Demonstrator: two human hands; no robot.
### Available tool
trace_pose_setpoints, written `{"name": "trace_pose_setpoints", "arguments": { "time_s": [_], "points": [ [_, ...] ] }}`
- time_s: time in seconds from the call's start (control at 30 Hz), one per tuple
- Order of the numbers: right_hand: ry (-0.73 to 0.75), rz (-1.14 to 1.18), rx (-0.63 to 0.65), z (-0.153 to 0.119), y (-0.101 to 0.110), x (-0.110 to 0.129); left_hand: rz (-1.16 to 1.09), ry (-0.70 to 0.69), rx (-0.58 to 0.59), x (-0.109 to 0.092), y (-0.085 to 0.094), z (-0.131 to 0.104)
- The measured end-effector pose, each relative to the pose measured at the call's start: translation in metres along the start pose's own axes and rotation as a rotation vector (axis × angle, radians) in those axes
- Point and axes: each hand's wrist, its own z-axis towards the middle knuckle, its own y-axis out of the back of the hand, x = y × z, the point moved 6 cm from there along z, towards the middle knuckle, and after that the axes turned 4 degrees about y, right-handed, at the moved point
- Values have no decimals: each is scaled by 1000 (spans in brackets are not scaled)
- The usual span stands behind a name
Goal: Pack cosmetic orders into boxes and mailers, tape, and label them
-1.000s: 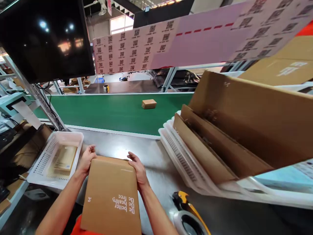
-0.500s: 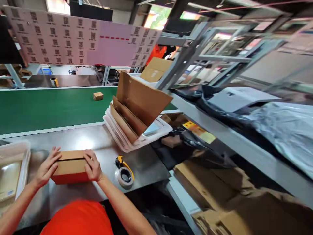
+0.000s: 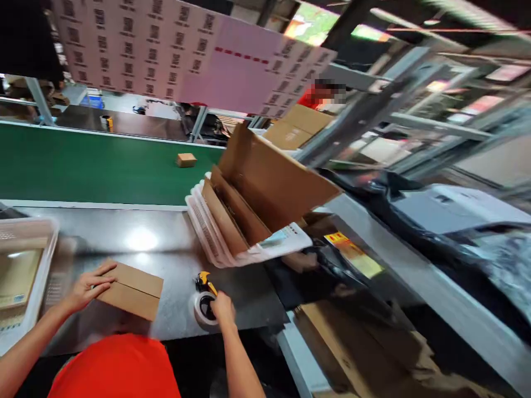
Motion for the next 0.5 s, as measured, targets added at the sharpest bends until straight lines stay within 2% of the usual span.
{"name": "trace_pose_setpoints", "arguments": {
  "time_s": [0.1,0.2,0.27,0.33,0.4,0.43,0.5],
  "points": [
    [118,9,67,-5,2,21,-112,89,13,-3,-2,2],
    [337,187,44,-30,16,66,-199,114,-8,-6,0,0],
    [616,398,-14,-58,35,108,-225,112,-17,-7,1,-1],
    [984,504,-36,-94,52,154,-232,106,-19,-6,1,0],
    [1303,418,-12,-129,57,191,-223,95,-20,-7,2,1],
    [1411,349,-11,-142,56,204,-215,85,-24,-9,2,1],
    [1507,235,-25,-155,51,218,-181,68,-43,-16,2,-1]
  ]
}}
